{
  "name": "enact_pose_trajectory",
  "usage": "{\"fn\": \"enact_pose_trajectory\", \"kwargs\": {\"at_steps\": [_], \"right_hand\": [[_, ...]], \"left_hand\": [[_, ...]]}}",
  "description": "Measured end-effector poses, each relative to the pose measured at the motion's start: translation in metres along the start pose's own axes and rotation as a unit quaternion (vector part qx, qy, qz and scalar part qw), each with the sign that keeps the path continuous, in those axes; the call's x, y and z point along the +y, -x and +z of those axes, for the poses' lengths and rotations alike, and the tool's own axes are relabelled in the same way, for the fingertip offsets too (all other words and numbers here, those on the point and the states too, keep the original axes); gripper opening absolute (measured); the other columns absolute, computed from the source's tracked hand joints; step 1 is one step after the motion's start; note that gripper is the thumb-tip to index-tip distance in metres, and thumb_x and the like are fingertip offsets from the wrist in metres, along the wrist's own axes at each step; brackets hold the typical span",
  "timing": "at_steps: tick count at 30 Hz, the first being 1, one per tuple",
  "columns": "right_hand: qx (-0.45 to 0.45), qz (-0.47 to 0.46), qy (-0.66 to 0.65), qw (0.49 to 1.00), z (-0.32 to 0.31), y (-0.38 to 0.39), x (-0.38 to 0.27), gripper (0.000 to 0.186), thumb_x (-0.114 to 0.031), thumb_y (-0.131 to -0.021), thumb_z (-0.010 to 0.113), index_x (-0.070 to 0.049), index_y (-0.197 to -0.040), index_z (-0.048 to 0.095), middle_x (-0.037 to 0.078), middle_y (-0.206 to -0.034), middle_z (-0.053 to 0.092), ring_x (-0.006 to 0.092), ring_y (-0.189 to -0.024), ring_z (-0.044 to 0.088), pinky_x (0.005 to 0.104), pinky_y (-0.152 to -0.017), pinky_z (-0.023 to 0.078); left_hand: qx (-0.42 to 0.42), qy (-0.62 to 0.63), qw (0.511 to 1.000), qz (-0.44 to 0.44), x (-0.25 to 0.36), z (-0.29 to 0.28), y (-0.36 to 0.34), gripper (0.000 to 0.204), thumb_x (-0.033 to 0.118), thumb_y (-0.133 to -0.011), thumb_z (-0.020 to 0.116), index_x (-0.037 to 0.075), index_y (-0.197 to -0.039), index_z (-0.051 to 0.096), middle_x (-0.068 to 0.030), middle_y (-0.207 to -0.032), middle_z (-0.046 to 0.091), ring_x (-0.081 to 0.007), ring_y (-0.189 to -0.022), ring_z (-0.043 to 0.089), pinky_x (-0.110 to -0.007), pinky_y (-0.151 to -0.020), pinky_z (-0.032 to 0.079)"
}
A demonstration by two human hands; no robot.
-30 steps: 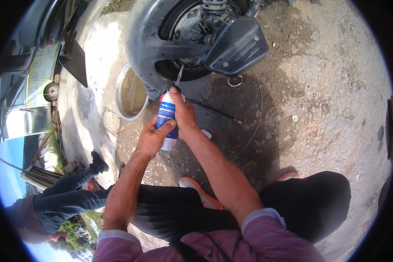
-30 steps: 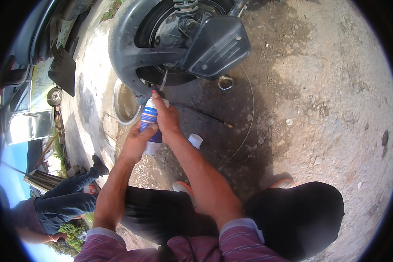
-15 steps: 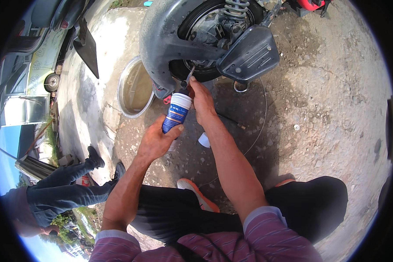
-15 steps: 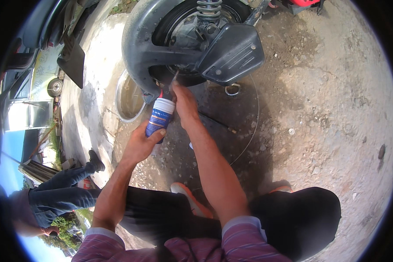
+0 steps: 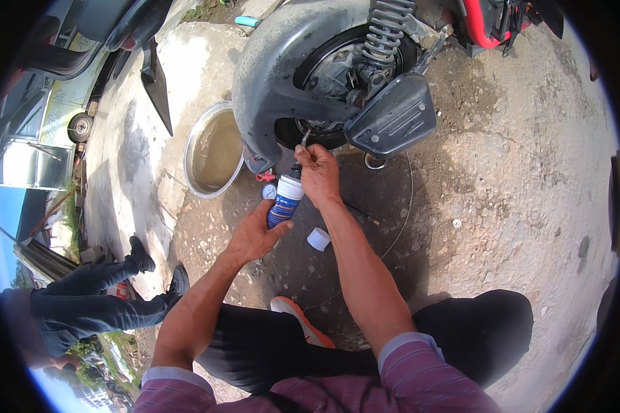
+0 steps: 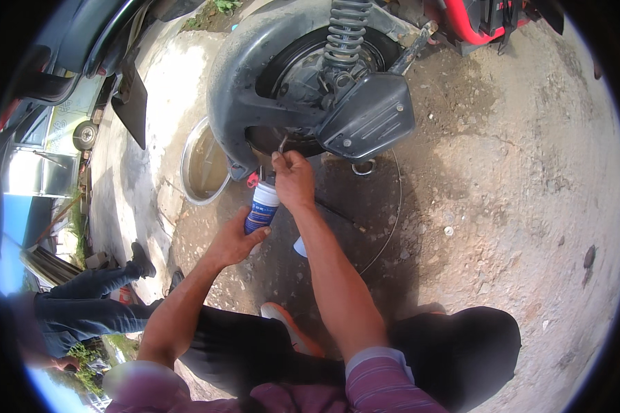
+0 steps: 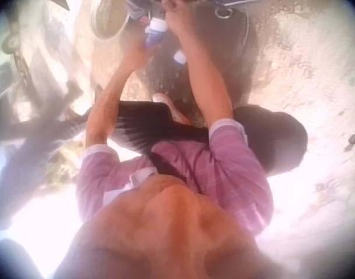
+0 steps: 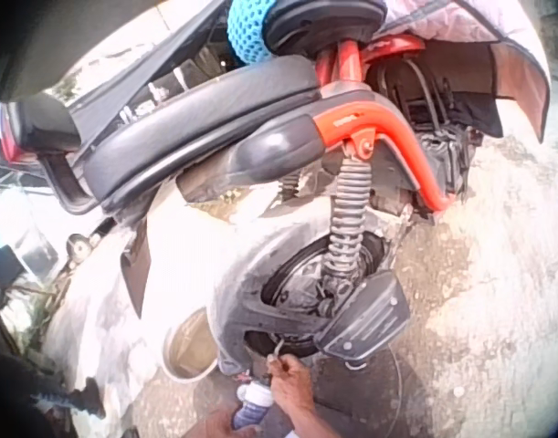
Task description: The person squats beside a motorcycle and applies a spray lubricant to the rear brake assembly. They then use a tire inflator to pressurize the rear tire, repeatedly attaching and detaching the inflator nozzle. Finally, they stand and walk through the workshop area.
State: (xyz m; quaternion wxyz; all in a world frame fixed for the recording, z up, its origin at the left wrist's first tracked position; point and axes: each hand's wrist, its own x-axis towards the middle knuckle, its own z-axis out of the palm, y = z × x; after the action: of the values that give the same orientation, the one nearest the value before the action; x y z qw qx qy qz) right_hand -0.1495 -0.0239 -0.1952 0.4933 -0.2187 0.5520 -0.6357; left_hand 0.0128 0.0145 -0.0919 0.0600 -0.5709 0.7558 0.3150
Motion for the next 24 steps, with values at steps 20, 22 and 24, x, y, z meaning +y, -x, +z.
{"fn": "enact_pose_trajectory", "kwargs": {"at_steps": [20,22,24], "right_hand": [[-0.157,0.115,-0.163,0.967,0.022,0.053,0.040,0.026,-0.030,-0.099,0.065,-0.006,-0.091,0.071,-0.005,-0.073,0.059,0.0020,-0.063,0.045,0.0201,-0.056,0.033],[-0.134,0.142,-0.171,0.966,0.013,0.050,0.039,0.023,-0.028,-0.098,0.066,-0.007,-0.090,0.072,-0.005,-0.073,0.060,0.0018,-0.062,0.047,0.0192,-0.055,0.032],[-0.089,0.170,-0.154,0.969,0.017,0.053,0.043,0.022,-0.028,-0.097,0.066,-0.007,-0.091,0.072,-0.006,-0.074,0.060,0.0010,-0.062,0.047,0.0188,-0.054,0.031]], "left_hand": [[-0.225,-0.118,0.967,-0.001,-0.061,-0.029,0.016,0.049,0.038,-0.080,0.077,0.004,-0.114,0.066,-0.0230,-0.110,0.070,-0.0388,-0.106,0.067,-0.044,-0.093,0.052],[-0.240,-0.095,0.966,-0.009,-0.064,-0.050,0.018,0.048,0.027,-0.081,0.077,0.004,-0.121,0.065,-0.0173,-0.113,0.071,-0.0303,-0.109,0.067,-0.039,-0.097,0.050],[-0.234,-0.014,0.972,-0.019,-0.096,-0.066,0.028,0.049,0.024,-0.082,0.078,0.005,-0.126,0.065,-0.0153,-0.115,0.071,-0.0263,-0.111,0.065,-0.038,-0.099,0.048]]}}
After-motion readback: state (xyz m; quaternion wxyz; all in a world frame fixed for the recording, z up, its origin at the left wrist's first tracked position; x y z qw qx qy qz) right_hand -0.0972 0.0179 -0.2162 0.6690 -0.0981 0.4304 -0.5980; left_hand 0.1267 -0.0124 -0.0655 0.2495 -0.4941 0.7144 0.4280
